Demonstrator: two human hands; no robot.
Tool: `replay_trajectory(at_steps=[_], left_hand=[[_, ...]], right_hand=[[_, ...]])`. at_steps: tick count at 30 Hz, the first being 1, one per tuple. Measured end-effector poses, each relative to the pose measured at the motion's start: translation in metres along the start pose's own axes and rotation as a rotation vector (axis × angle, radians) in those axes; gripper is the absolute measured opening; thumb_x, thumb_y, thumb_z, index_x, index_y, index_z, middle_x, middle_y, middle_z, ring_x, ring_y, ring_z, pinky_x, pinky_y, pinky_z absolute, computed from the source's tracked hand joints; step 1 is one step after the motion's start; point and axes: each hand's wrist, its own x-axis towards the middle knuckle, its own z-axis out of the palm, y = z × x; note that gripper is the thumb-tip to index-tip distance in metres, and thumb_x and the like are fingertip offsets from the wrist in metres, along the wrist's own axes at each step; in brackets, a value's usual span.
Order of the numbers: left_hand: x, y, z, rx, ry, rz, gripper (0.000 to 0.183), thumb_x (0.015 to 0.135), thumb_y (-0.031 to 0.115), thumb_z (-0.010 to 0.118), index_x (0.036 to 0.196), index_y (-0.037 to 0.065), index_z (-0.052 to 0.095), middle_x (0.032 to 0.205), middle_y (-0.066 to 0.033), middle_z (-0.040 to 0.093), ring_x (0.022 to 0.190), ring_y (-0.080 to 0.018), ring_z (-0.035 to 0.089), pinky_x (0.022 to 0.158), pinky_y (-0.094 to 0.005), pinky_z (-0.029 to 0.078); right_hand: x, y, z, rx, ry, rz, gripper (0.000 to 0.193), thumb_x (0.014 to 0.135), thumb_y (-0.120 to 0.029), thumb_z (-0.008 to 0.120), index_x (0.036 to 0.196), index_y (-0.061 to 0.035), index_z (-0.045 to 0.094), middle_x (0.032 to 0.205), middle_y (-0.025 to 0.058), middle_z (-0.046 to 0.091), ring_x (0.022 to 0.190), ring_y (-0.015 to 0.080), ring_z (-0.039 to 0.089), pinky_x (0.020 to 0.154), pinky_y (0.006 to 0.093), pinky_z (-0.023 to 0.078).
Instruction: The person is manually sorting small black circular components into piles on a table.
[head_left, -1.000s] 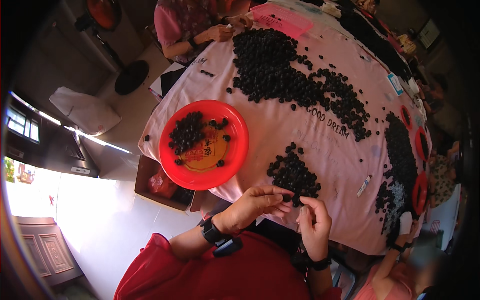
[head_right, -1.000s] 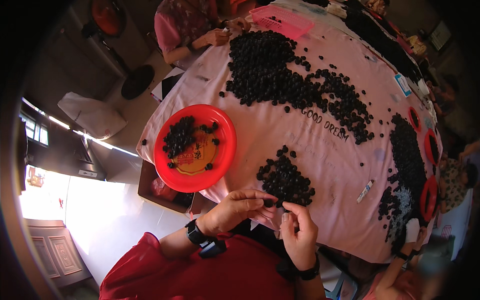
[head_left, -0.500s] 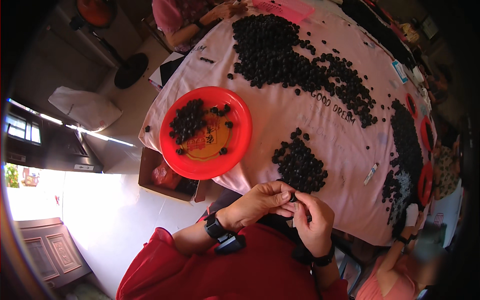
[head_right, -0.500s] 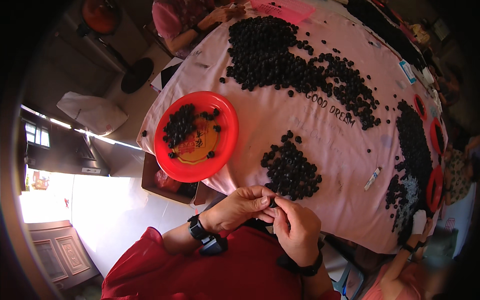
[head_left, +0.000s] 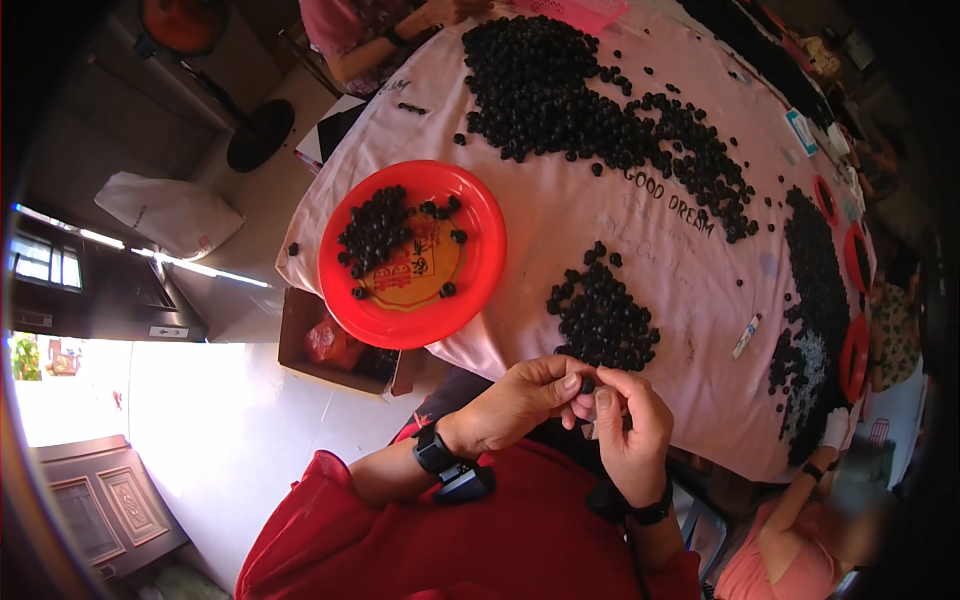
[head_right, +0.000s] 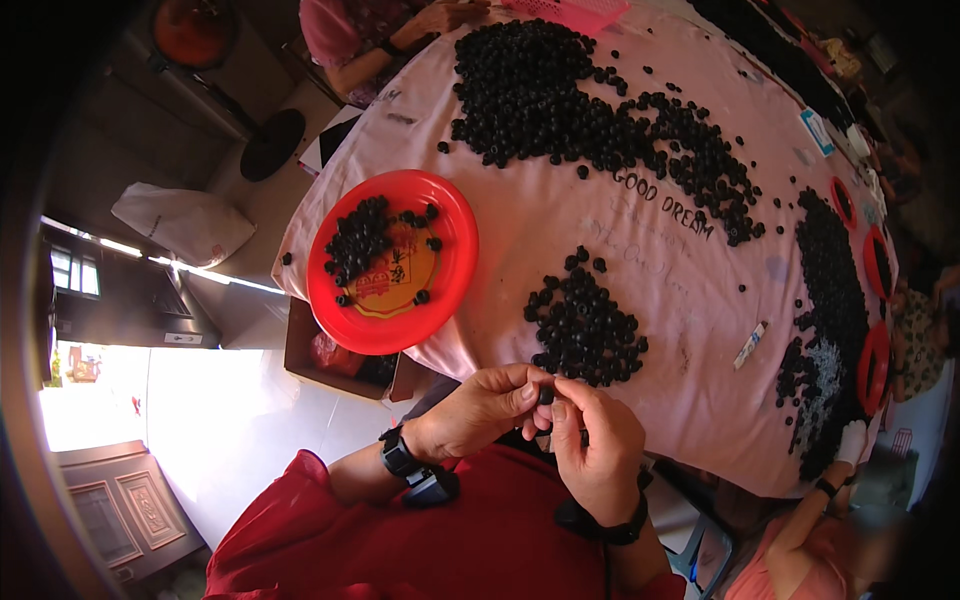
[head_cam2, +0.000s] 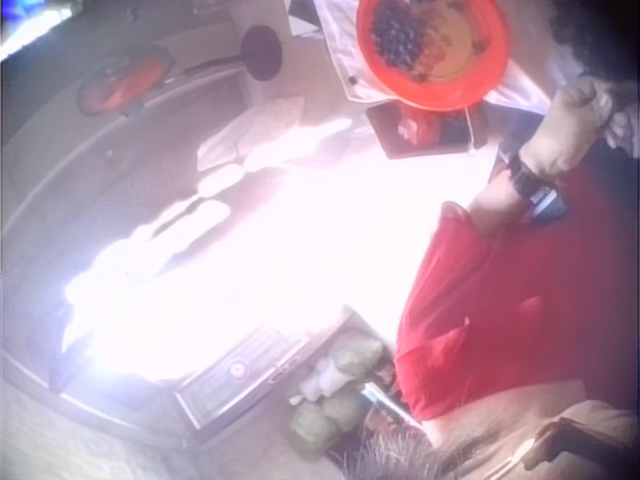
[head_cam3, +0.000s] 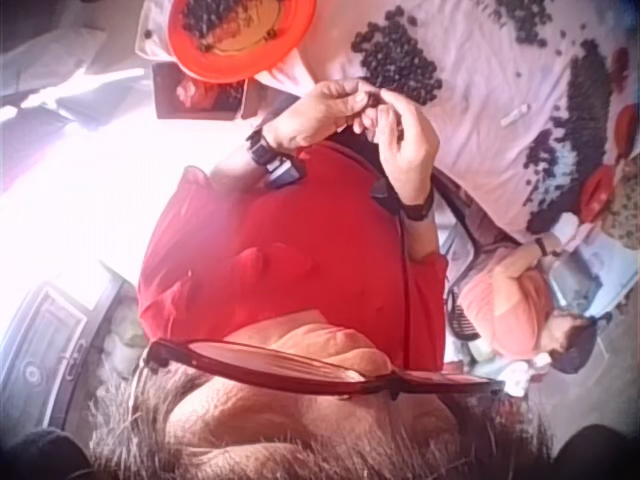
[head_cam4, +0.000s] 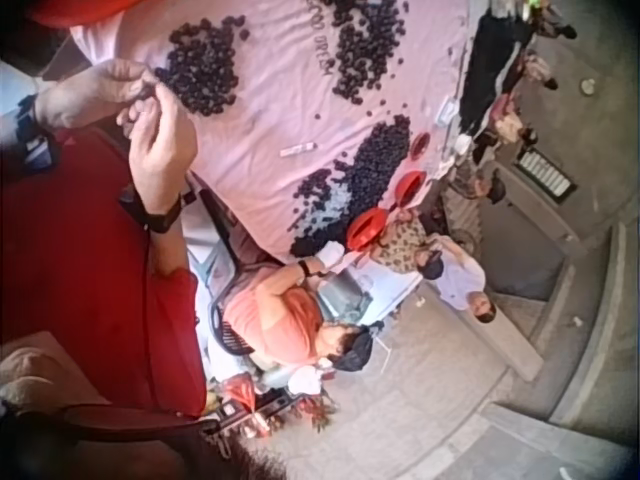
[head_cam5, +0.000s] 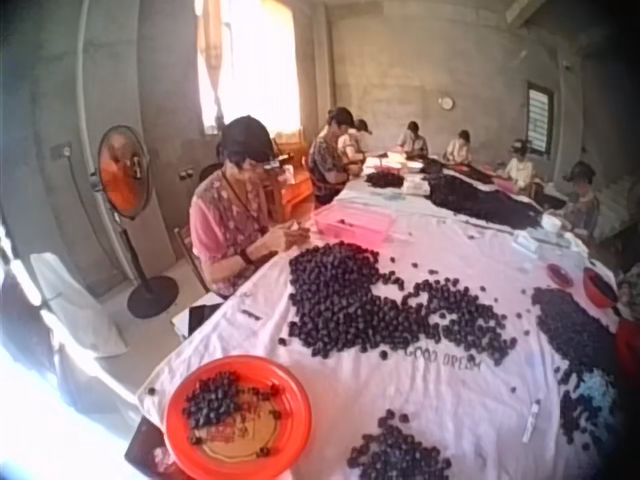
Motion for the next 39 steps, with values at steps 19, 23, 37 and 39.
replay_trajectory(at_steps=[19, 23, 37, 39], left_hand=[[-0.007, -0.003, 0.004, 0.247, -0.006, 0.045, 0.03, 0.109, 0.03, 0.043, 0.12, 0.006, 0.056, 0.1, 0.0005, 0.059, 0.091, -0.0075, 0.054, 0.077, -0.0247, 0.048], [-0.01, -0.001, 0.006, 0.321, 0.005, 0.057, 0.031, 0.109, 0.031, 0.042, 0.121, 0.006, 0.056, 0.098, 0.0013, 0.058, 0.089, -0.0072, 0.053, 0.077, -0.0243, 0.047], [-0.014, 0.0, 0.012, 0.406, 0.045, 0.045, 0.031, 0.11, 0.032, 0.04, 0.119, 0.009, 0.058, 0.09, 0.0026, 0.055, 0.081, -0.0063, 0.049, 0.077, -0.0226, 0.042], [-0.013, -0.001, 0.012, 0.409, 0.041, 0.048, 0.031, 0.11, 0.031, 0.04, 0.119, 0.009, 0.058, 0.09, 0.0026, 0.055, 0.082, -0.0063, 0.049, 0.077, -0.0225, 0.042]], right_hand=[[0.002, -0.001, 0.008, -0.095, 0.048, 0.071, 0.02, 0.096, -0.007, 0.059, 0.114, -0.0019, 0.066, 0.083, 0.0145, 0.069, 0.067, 0.0294, 0.063, 0.062, 0.0383, 0.049], [0.003, -0.004, 0.012, -0.123, 0.047, 0.087, 0.022, 0.097, -0.005, 0.057, 0.117, -0.0014, 0.065, 0.078, 0.0154, 0.067, 0.064, 0.0298, 0.064, 0.058, 0.0387, 0.049], [0.001, -0.003, 0.017, -0.195, 0.074, 0.04, 0.023, 0.095, -0.004, 0.058, 0.118, -0.0024, 0.064, 0.073, 0.0147, 0.066, 0.062, 0.0305, 0.064, 0.057, 0.0402, 0.049], [0.001, -0.003, 0.016, -0.207, 0.062, 0.049, 0.023, 0.094, -0.004, 0.058, 0.117, -0.0029, 0.064, 0.073, 0.0146, 0.066, 0.062, 0.0309, 0.064, 0.057, 0.041, 0.049]])
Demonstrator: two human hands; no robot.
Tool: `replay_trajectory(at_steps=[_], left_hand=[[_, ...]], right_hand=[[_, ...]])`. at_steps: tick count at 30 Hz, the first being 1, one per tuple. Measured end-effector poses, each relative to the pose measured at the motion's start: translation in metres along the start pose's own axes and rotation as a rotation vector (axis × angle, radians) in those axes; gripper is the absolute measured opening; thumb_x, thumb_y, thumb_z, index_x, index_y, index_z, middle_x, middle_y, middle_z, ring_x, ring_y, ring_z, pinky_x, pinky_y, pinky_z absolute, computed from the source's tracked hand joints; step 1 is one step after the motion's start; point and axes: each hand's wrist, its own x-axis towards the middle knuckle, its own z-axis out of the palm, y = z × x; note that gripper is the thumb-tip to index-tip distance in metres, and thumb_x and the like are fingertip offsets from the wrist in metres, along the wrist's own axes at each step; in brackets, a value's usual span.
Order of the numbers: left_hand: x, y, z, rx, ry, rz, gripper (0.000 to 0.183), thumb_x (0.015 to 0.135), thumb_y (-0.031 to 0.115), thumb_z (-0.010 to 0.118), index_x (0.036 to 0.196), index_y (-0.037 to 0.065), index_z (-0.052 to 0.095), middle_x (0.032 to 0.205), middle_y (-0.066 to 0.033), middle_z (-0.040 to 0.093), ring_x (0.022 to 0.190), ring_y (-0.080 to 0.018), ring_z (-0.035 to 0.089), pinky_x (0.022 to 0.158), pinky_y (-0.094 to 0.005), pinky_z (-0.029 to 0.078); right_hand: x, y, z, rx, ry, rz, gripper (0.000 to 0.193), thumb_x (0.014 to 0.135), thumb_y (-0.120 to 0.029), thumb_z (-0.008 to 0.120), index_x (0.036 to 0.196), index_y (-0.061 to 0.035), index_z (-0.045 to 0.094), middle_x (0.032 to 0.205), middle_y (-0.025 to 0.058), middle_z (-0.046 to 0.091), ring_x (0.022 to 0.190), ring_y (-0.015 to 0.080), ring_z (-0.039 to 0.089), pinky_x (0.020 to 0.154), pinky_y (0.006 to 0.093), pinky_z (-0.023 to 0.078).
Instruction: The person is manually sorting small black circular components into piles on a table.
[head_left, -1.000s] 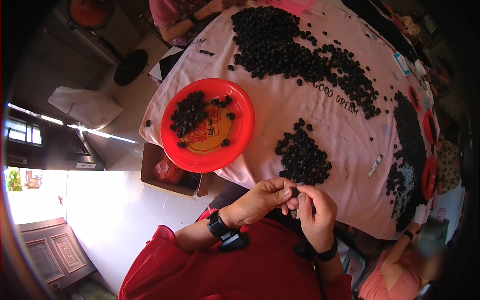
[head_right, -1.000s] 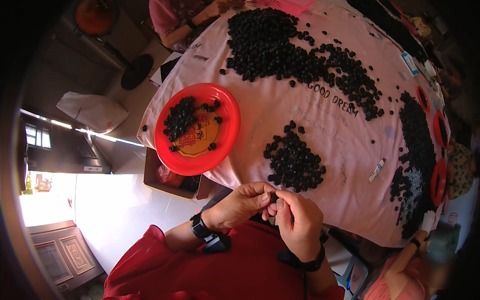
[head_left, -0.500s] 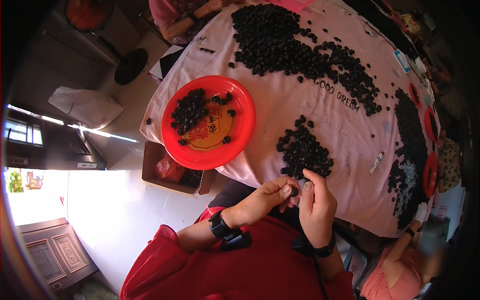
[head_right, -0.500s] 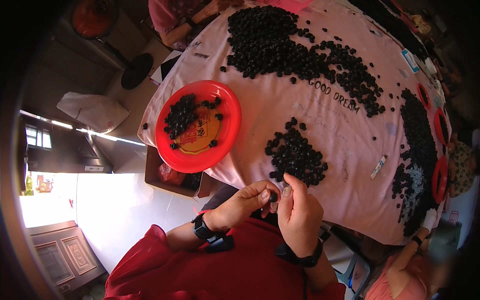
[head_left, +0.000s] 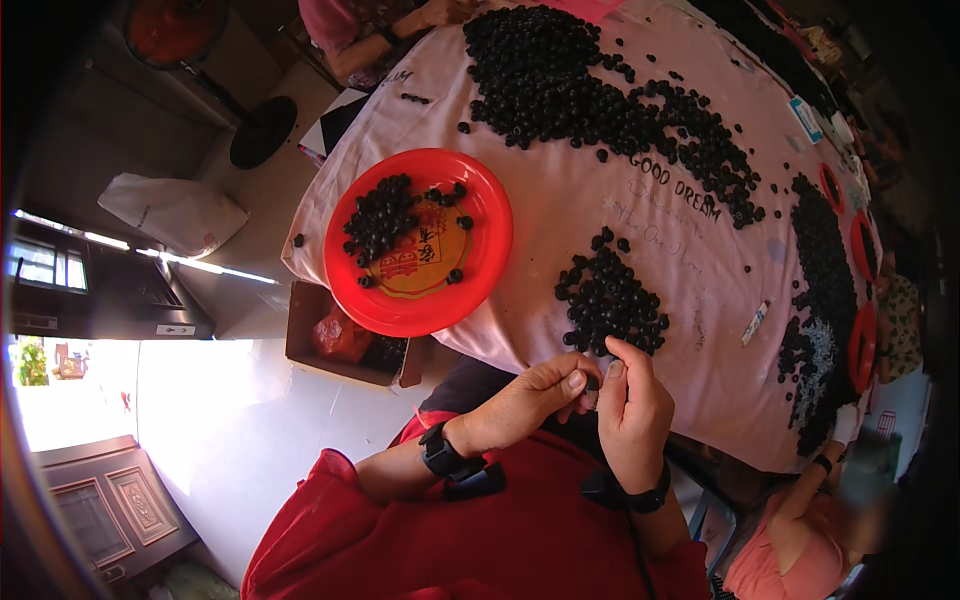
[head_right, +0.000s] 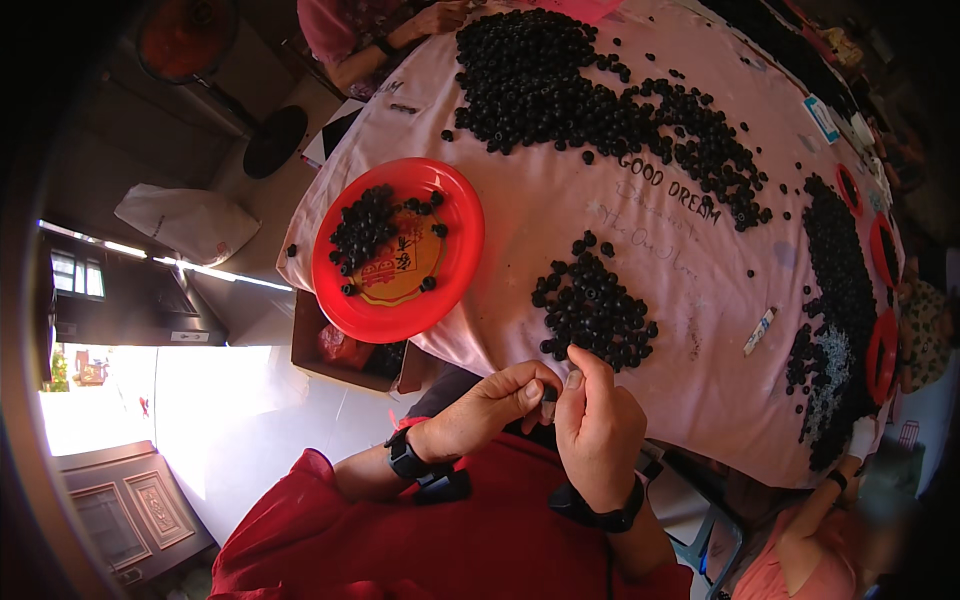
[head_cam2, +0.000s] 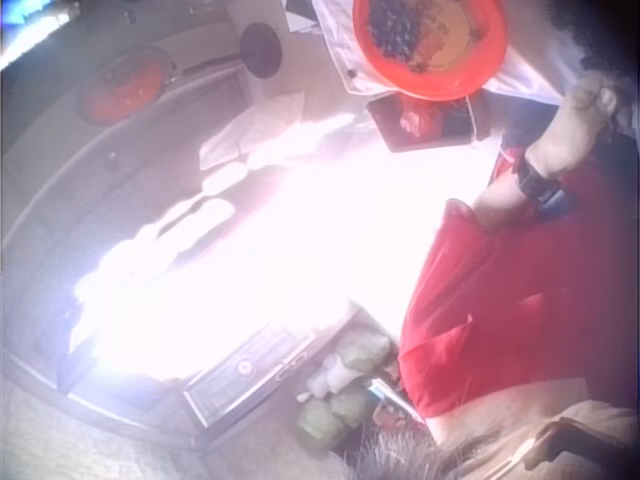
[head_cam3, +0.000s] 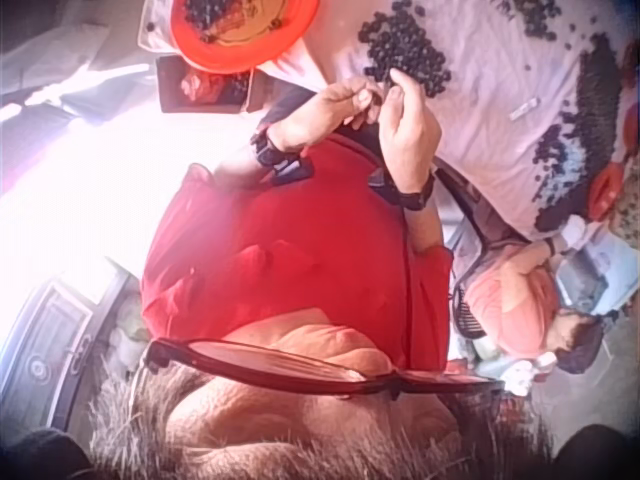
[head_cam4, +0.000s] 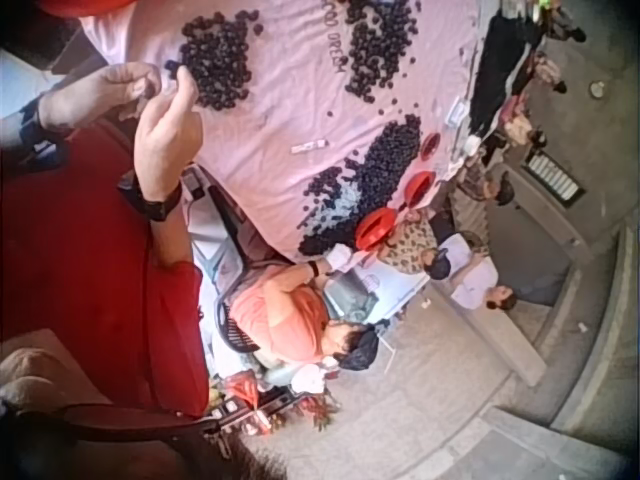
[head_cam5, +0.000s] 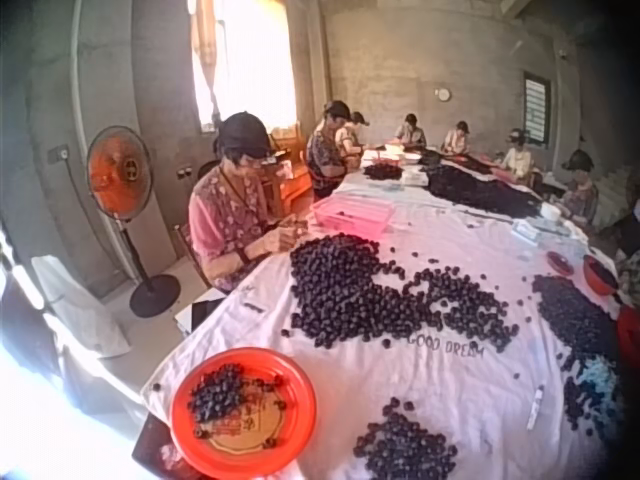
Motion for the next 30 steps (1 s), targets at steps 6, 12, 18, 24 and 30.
replay_trajectory(at_steps=[6, 12, 18, 24, 30], left_hand=[[-0.0014, -0.001, -0.0007, -0.006, 0.0, -0.005, 0.03, 0.11, 0.031, 0.039, 0.117, 0.009, 0.058, 0.09, 0.0025, 0.055, 0.082, -0.0063, 0.049, 0.078, -0.0223, 0.042], [-0.0016, 0.0009, -0.0001, 0.002, -0.002, -0.018, 0.031, 0.11, 0.032, 0.039, 0.117, 0.009, 0.058, 0.09, 0.0023, 0.056, 0.082, -0.0061, 0.05, 0.078, -0.0225, 0.042], [-0.001, -0.0023, -0.0033, 0.01, -0.046, -0.014, 0.028, 0.111, 0.029, 0.037, 0.121, 0.01, 0.056, 0.094, 0.0038, 0.053, 0.085, -0.0054, 0.049, 0.077, -0.0231, 0.044], [-0.0011, -0.0047, -0.0024, -0.018, -0.027, -0.006, 0.031, 0.11, 0.031, 0.039, 0.118, 0.008, 0.058, 0.092, 0.0017, 0.056, 0.084, -0.0066, 0.051, 0.08, -0.0236, 0.044], [-0.0018, -0.0073, -0.0025, -0.013, -0.019, -0.016, 0.027, 0.111, 0.027, 0.037, 0.119, 0.009, 0.055, 0.094, 0.0025, 0.054, 0.086, -0.0064, 0.05, 0.079, -0.0237, 0.045]], right_hand=[[-0.0009, 0.0005, 0.0009, -0.002, -0.012, -0.006, 0.023, 0.093, -0.002, 0.058, 0.115, -0.0036, 0.065, 0.073, 0.0143, 0.066, 0.062, 0.0312, 0.064, 0.057, 0.0414, 0.049], [-0.0015, 0.0019, 0.0019, 0.007, -0.009, -0.005, 0.022, 0.093, -0.001, 0.058, 0.114, -0.0032, 0.065, 0.074, 0.0146, 0.066, 0.063, 0.0314, 0.064, 0.057, 0.041, 0.049], [-0.0017, 0.0014, 0.0031, 0.078, -0.006, 0.021, 0.02, 0.094, -0.001, 0.057, 0.112, -0.0028, 0.065, 0.075, 0.0165, 0.066, 0.065, 0.0323, 0.066, 0.057, 0.0406, 0.05], [-0.0016, 0.0004, 0.0025, 0.092, -0.033, 0.045, 0.018, 0.094, -0.001, 0.057, 0.11, -0.0027, 0.065, 0.071, 0.0159, 0.065, 0.063, 0.0323, 0.066, 0.056, 0.0408, 0.049], [-0.0005, -0.0012, 0.0027, 0.078, -0.032, 0.04, 0.017, 0.094, -0.001, 0.057, 0.109, -0.0031, 0.065, 0.07, 0.0155, 0.065, 0.062, 0.0321, 0.066, 0.055, 0.0411, 0.049]])
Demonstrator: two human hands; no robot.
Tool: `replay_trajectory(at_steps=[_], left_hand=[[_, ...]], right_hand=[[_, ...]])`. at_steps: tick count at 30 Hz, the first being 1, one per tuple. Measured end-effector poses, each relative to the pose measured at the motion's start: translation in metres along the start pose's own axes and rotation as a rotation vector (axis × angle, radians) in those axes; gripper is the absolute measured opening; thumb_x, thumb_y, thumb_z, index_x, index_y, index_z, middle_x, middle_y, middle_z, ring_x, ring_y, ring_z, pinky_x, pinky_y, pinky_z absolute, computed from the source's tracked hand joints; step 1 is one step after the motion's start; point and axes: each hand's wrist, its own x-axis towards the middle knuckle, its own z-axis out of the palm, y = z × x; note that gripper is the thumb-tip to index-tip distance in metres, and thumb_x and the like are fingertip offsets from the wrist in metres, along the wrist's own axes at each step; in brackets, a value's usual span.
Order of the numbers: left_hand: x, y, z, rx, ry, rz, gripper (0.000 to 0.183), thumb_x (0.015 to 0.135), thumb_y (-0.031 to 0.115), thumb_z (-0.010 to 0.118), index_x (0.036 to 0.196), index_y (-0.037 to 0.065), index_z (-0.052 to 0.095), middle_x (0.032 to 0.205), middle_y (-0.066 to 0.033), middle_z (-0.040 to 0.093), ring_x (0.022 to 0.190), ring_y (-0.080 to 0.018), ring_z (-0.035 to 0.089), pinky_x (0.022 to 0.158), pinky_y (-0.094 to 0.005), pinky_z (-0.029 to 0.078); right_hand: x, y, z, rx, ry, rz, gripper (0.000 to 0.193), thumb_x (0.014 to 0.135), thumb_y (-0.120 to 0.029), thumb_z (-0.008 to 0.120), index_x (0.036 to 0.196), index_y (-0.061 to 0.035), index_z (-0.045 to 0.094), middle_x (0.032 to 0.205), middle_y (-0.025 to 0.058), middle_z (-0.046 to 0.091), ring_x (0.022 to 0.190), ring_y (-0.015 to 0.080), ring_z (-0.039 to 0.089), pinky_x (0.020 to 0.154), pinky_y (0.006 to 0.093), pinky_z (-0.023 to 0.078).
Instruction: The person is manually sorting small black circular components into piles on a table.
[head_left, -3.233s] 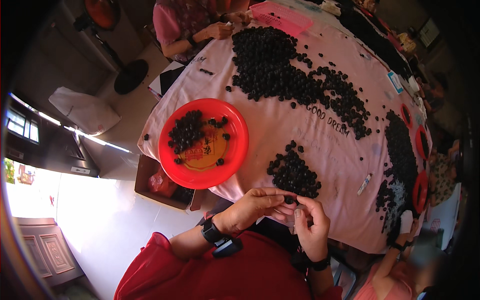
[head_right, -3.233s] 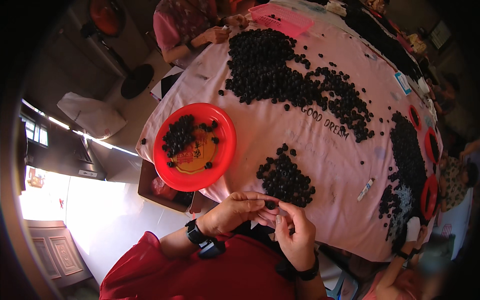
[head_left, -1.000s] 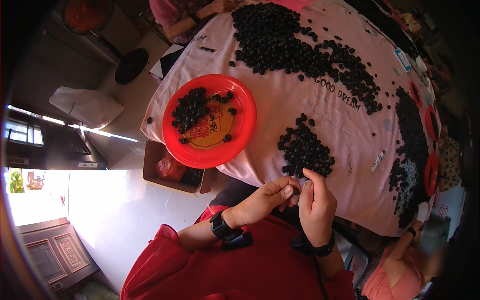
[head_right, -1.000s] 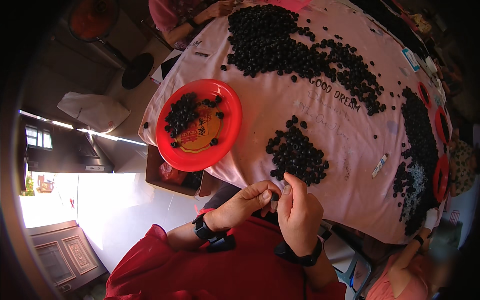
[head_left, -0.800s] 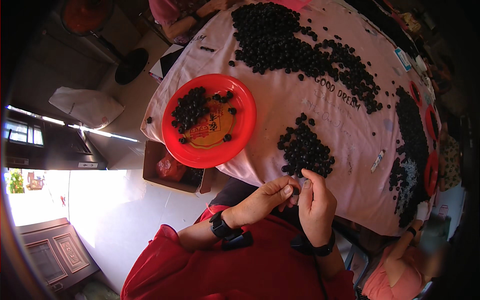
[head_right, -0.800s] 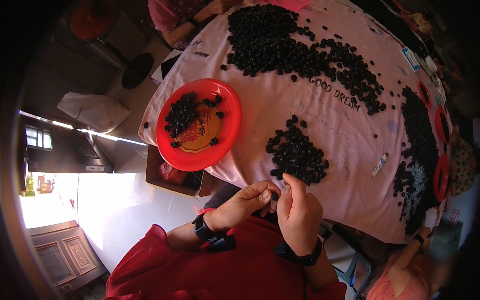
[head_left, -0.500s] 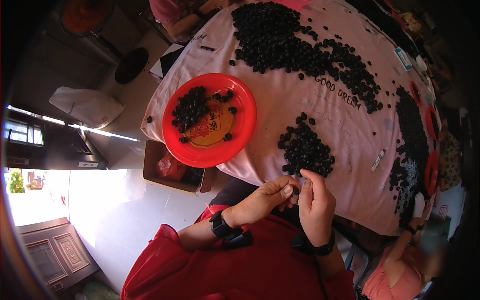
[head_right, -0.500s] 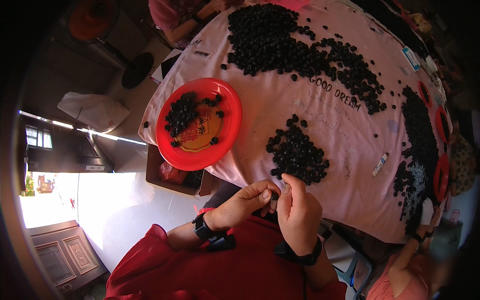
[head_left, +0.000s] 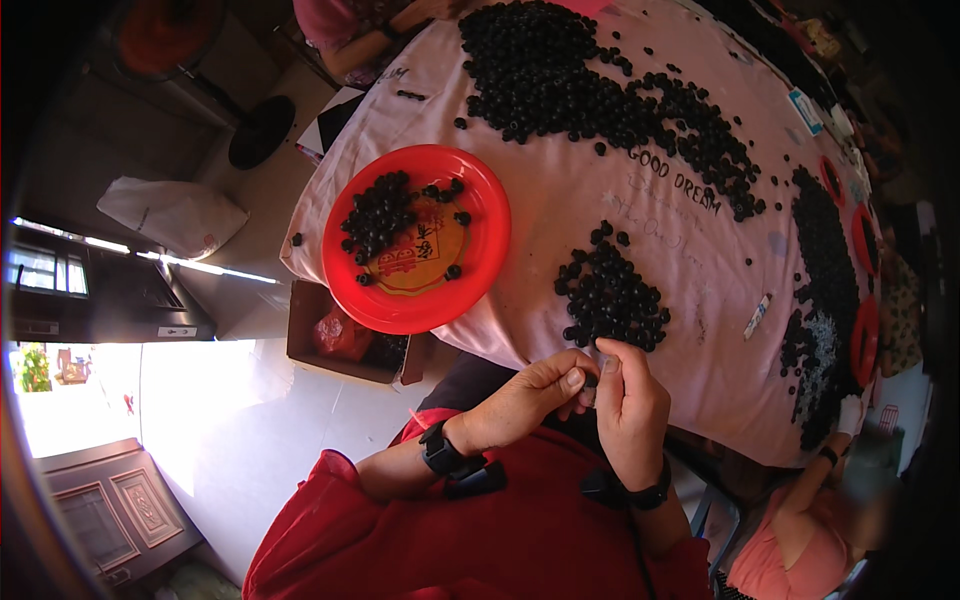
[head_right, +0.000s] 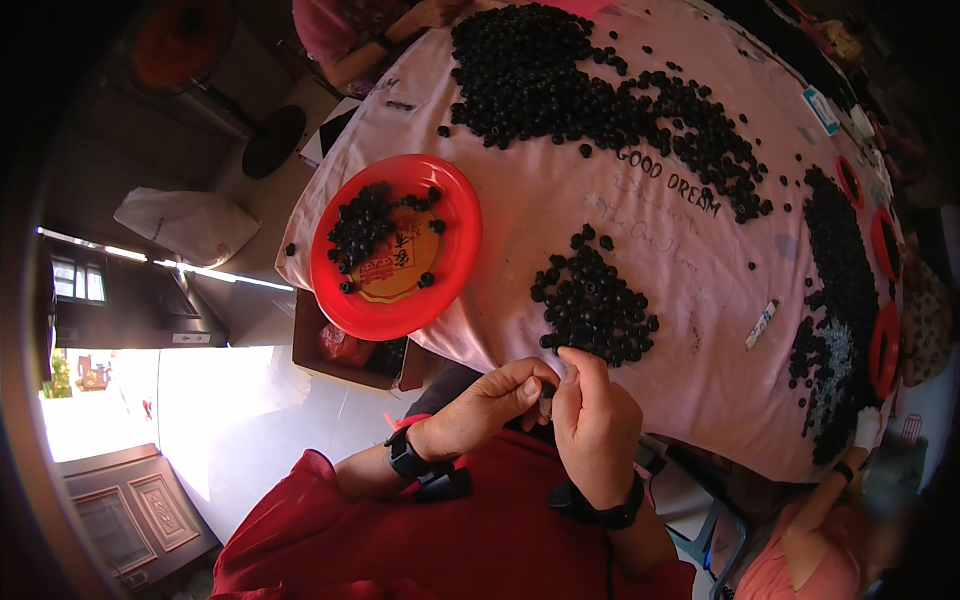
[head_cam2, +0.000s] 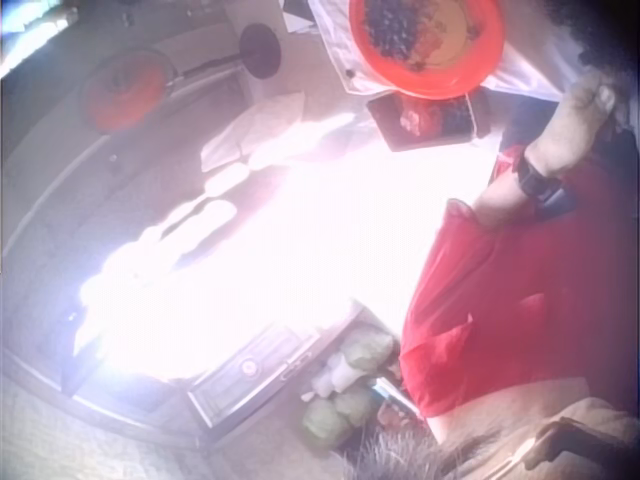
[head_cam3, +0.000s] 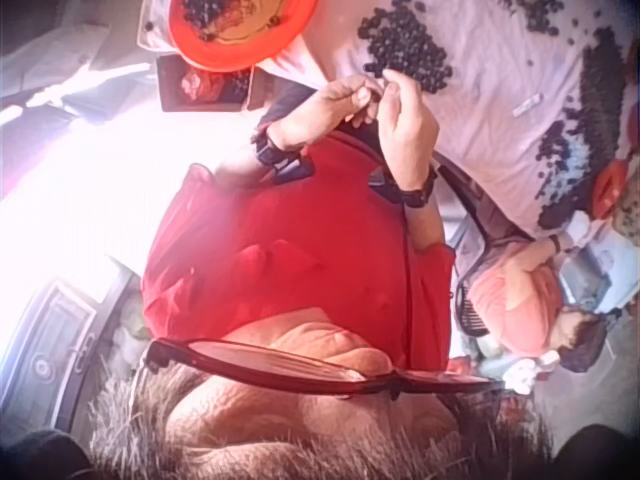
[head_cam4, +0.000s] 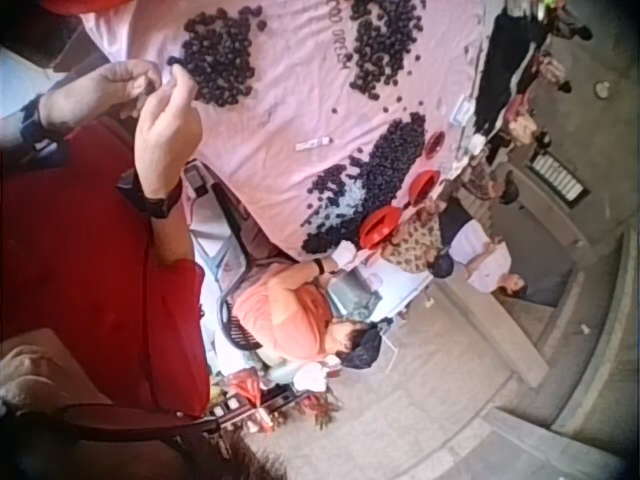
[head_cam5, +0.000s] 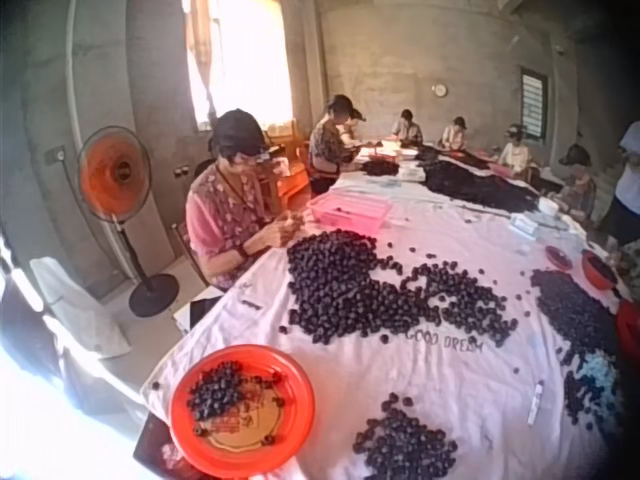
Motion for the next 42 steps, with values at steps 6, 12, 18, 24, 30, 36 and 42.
replay_trajectory(at_steps=[6, 12, 18, 24, 30, 36, 42], left_hand=[[0.0, 0.0, 0.001, 0.004, 0.019, -0.003, 0.027, 0.111, 0.026, 0.038, 0.12, 0.008, 0.055, 0.094, 0.0016, 0.054, 0.087, -0.0071, 0.051, 0.081, -0.0246, 0.045], [0.001, -0.004, -0.002, -0.031, 0.021, 0.008, 0.029, 0.111, 0.027, 0.039, 0.121, 0.007, 0.056, 0.095, 0.0006, 0.056, 0.088, -0.0079, 0.052, 0.083, -0.026, 0.046], [-0.002, -0.002, -0.003, -0.025, 0.021, -0.012, 0.031, 0.11, 0.028, 0.041, 0.12, 0.005, 0.058, 0.1, -0.0007, 0.059, 0.089, -0.0086, 0.055, 0.085, -0.0268, 0.047], [-0.003, -0.007, -0.007, -0.185, -0.032, -0.001, 0.031, 0.107, 0.03, 0.047, 0.121, 0.004, 0.059, 0.101, -0.005, 0.065, 0.092, -0.0125, 0.063, 0.084, -0.0292, 0.051], [0.003, 0.002, -0.01, -0.389, -0.01, -0.047, 0.034, 0.104, 0.029, 0.054, 0.124, 0.002, 0.062, 0.102, -0.0088, 0.068, 0.096, -0.0168, 0.067, 0.083, -0.0301, 0.054], [0.003, -0.002, -0.014, -0.454, -0.019, -0.042, 0.035, 0.102, 0.028, 0.057, 0.125, 0.002, 0.061, 0.1, -0.0088, 0.068, 0.096, -0.0167, 0.067, 0.077, -0.0275, 0.056], [0.005, -0.005, -0.017, -0.475, -0.043, -0.04, 0.035, 0.101, 0.028, 0.058, 0.126, 0.003, 0.061, 0.107, -0.0077, 0.067, 0.095, -0.0158, 0.067, 0.076, -0.0282, 0.055]], right_hand=[[-0.003, 0.0, 0.002, 0.039, 0.011, 0.063, 0.017, 0.095, -0.001, 0.056, 0.11, -0.0026, 0.065, 0.07, 0.0159, 0.065, 0.062, 0.0322, 0.066, 0.056, 0.0408, 0.049], [-0.006, 0.0, 0.006, 0.049, 0.041, 0.086, 0.018, 0.095, -0.002, 0.056, 0.111, -0.0022, 0.064, 0.071, 0.0166, 0.065, 0.063, 0.0323, 0.066, 0.058, 0.0411, 0.05], [-0.009, 0.004, 0.011, 0.034, 0.083, 0.146, 0.019, 0.096, -0.002, 0.054, 0.113, -0.0033, 0.063, 0.07, 0.0164, 0.063, 0.062, 0.0318, 0.065, 0.057, 0.0407, 0.049], [0.005, 0.016, -0.009, 0.104, 0.211, 0.18, 0.019, 0.101, -0.002, 0.049, 0.114, -0.0017, 0.063, 0.067, 0.0053, 0.054, 0.058, 0.0124, 0.05, 0.054, 0.0302, 0.042], [-0.004, 0.016, -0.012, 0.167, 0.091, 0.221, 0.019, 0.101, -0.002, 0.049, 0.113, 0.0, 0.064, 0.071, 0.005, 0.056, 0.059, 0.0124, 0.05, 0.055, 0.0298, 0.042], [-0.001, 0.005, -0.013, 0.22, 0.034, 0.137, 0.017, 0.1, -0.001, 0.052, 0.112, 0.0004, 0.063, 0.076, 0.0079, 0.061, 0.062, 0.0131, 0.057, 0.058, 0.0291, 0.047], [-0.008, 0.01, -0.015, 0.277, -0.074, 0.182, 0.016, 0.099, -0.002, 0.054, 0.112, 0.0011, 0.063, 0.087, 0.0107, 0.066, 0.065, 0.0141, 0.062, 0.059, 0.0292, 0.051]])
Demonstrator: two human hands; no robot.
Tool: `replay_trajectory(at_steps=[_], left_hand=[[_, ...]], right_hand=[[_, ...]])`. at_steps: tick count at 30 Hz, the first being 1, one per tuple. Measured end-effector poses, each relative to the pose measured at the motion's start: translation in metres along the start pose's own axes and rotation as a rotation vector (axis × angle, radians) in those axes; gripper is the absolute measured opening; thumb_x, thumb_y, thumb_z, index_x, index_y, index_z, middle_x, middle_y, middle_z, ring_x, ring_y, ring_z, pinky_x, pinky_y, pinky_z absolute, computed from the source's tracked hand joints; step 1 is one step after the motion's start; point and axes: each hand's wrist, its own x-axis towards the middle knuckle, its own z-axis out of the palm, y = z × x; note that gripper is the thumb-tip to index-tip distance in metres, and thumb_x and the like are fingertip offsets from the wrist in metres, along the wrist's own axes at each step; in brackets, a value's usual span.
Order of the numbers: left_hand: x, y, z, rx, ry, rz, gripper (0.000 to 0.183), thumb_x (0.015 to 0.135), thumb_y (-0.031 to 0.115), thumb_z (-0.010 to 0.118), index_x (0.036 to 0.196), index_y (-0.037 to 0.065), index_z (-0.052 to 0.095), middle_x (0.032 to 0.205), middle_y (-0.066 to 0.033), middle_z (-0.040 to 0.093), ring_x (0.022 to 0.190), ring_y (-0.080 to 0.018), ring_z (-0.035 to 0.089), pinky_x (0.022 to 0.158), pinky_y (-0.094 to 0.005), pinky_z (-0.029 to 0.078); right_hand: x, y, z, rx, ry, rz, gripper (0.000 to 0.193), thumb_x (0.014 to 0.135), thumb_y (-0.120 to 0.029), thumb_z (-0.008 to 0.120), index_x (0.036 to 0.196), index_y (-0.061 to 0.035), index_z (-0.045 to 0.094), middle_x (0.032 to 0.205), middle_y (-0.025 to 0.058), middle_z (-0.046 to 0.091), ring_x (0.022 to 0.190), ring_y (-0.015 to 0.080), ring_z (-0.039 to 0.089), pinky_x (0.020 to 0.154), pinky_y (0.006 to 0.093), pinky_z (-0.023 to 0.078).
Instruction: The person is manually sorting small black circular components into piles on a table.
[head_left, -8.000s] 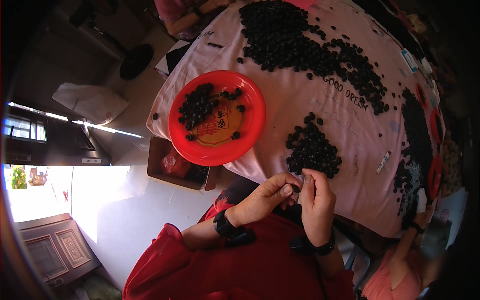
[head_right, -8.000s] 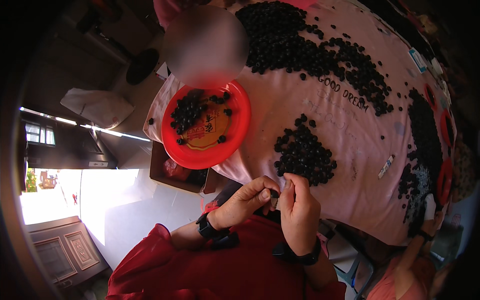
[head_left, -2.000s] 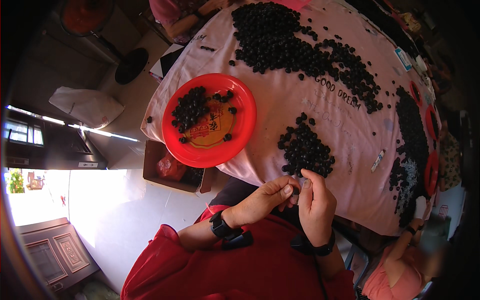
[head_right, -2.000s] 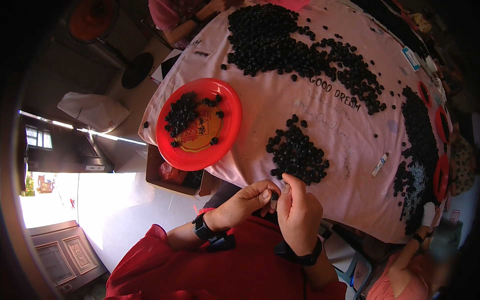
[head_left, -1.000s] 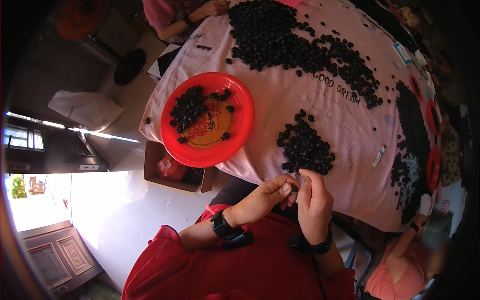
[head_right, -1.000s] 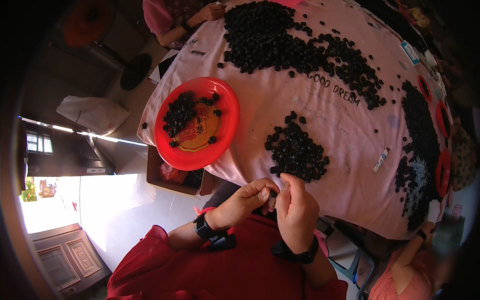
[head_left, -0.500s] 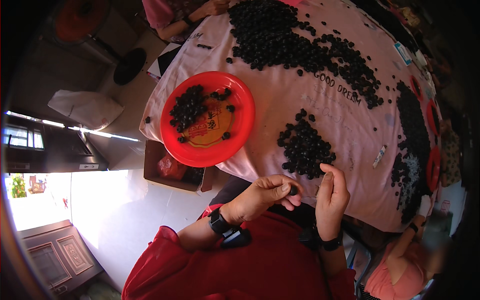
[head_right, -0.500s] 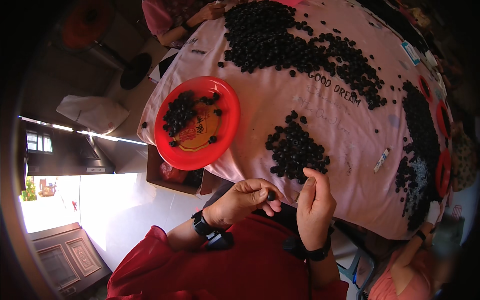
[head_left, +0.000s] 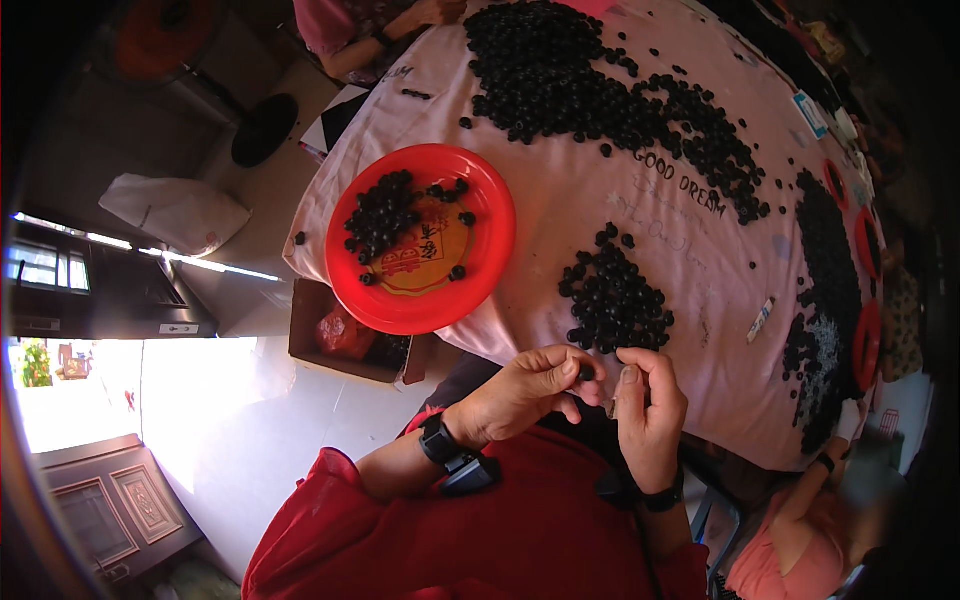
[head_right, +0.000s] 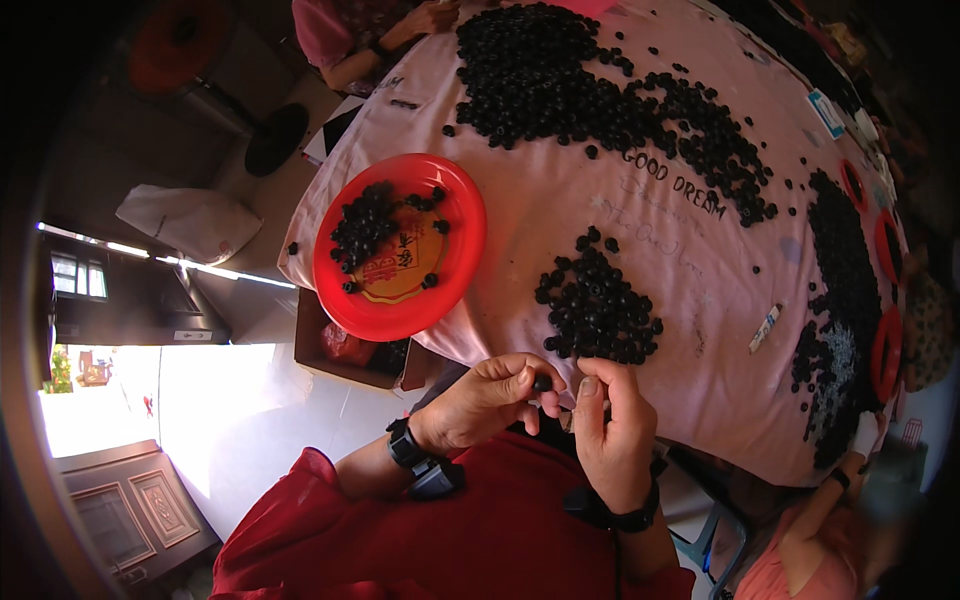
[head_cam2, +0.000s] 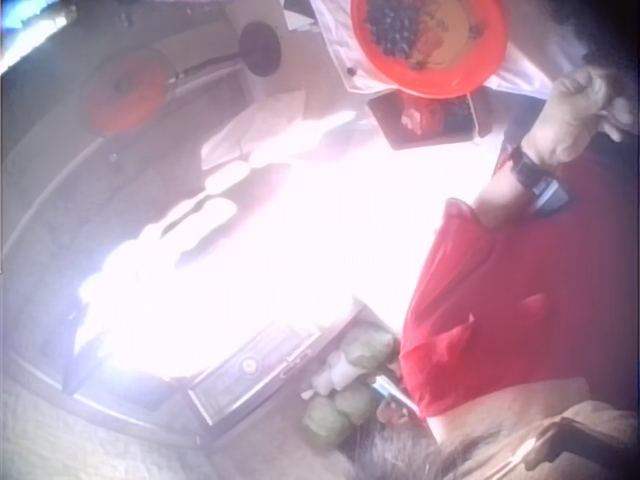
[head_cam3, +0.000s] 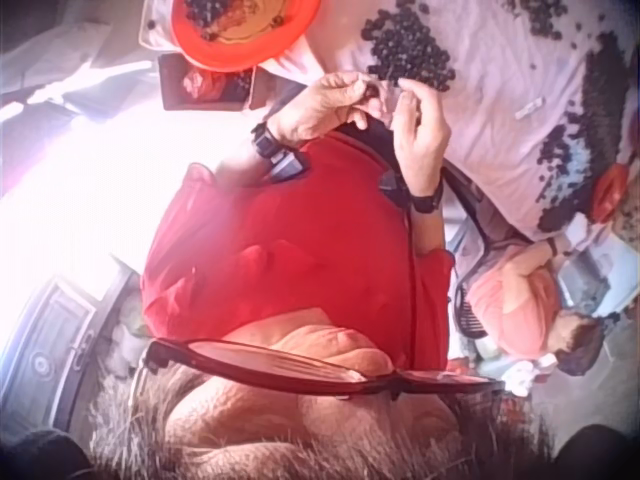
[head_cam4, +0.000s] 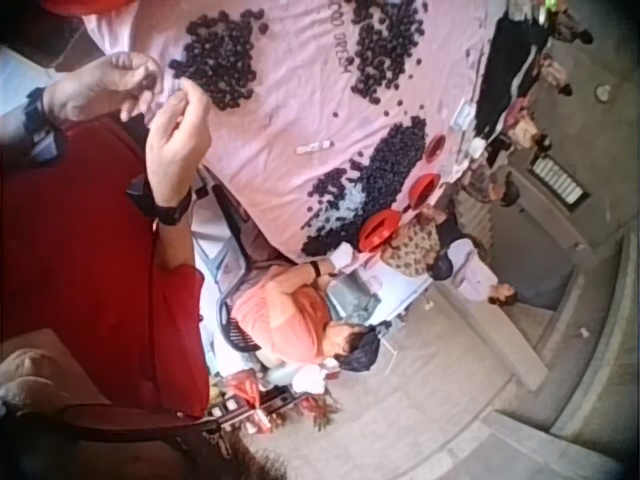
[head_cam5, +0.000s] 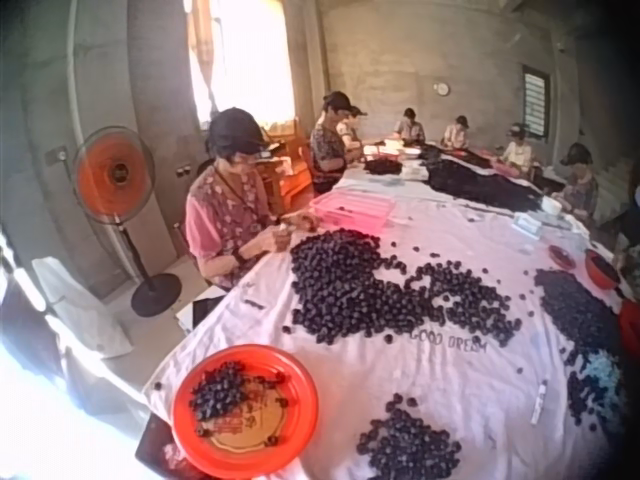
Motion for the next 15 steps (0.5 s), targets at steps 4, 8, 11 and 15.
replay_trajectory(at_steps=[4, 8, 11, 15], left_hand=[[0.0, 0.003, 0.007, 0.009, 0.037, 0.055, 0.036, 0.101, 0.03, 0.059, 0.124, 0.003, 0.061, 0.112, -0.0052, 0.065, 0.093, -0.0142, 0.065, 0.075, -0.0283, 0.054], [0.0, -0.001, 0.003, 0.013, 0.018, 0.067, 0.036, 0.101, 0.034, 0.059, 0.118, 0.003, 0.063, 0.108, -0.0049, 0.065, 0.091, -0.0131, 0.065, 0.072, -0.0273, 0.053], [0.0, -0.001, 0.005, 0.064, 0.033, 0.052, 0.035, 0.1, 0.037, 0.06, 0.112, 0.004, 0.064, 0.102, -0.0043, 0.066, 0.085, -0.0123, 0.065, 0.068, -0.026, 0.051], [-0.001, -0.003, 0.005, 0.081, 0.024, 0.047, 0.036, 0.101, 0.039, 0.058, 0.109, 0.005, 0.063, 0.092, -0.0026, 0.065, 0.08, -0.0106, 0.062, 0.065, -0.0238, 0.049]], right_hand=[[-0.001, -0.009, 0.001, 0.027, -0.041, -0.012, 0.015, 0.099, -0.003, 0.054, 0.111, 0.0013, 0.062, 0.087, 0.0109, 0.066, 0.066, 0.016, 0.064, 0.061, 0.0295, 0.051], [-0.001, -0.01, 0.001, 0.009, -0.058, -0.014, 0.014, 0.098, -0.003, 0.055, 0.11, 0.0004, 0.062, 0.086, 0.0116, 0.066, 0.066, 0.0175, 0.065, 0.059, 0.0301, 0.051], [-0.002, -0.007, 0.003, -0.026, -0.065, -0.055, 0.013, 0.098, -0.004, 0.057, 0.109, -0.0003, 0.062, 0.084, 0.0119, 0.067, 0.064, 0.0185, 0.065, 0.058, 0.0305, 0.051], [-0.002, -0.012, 0.009, 0.009, -0.107, -0.069, 0.012, 0.096, -0.005, 0.061, 0.107, -0.0008, 0.061, 0.081, 0.0103, 0.067, 0.062, 0.0194, 0.066, 0.058, 0.0308, 0.051]])
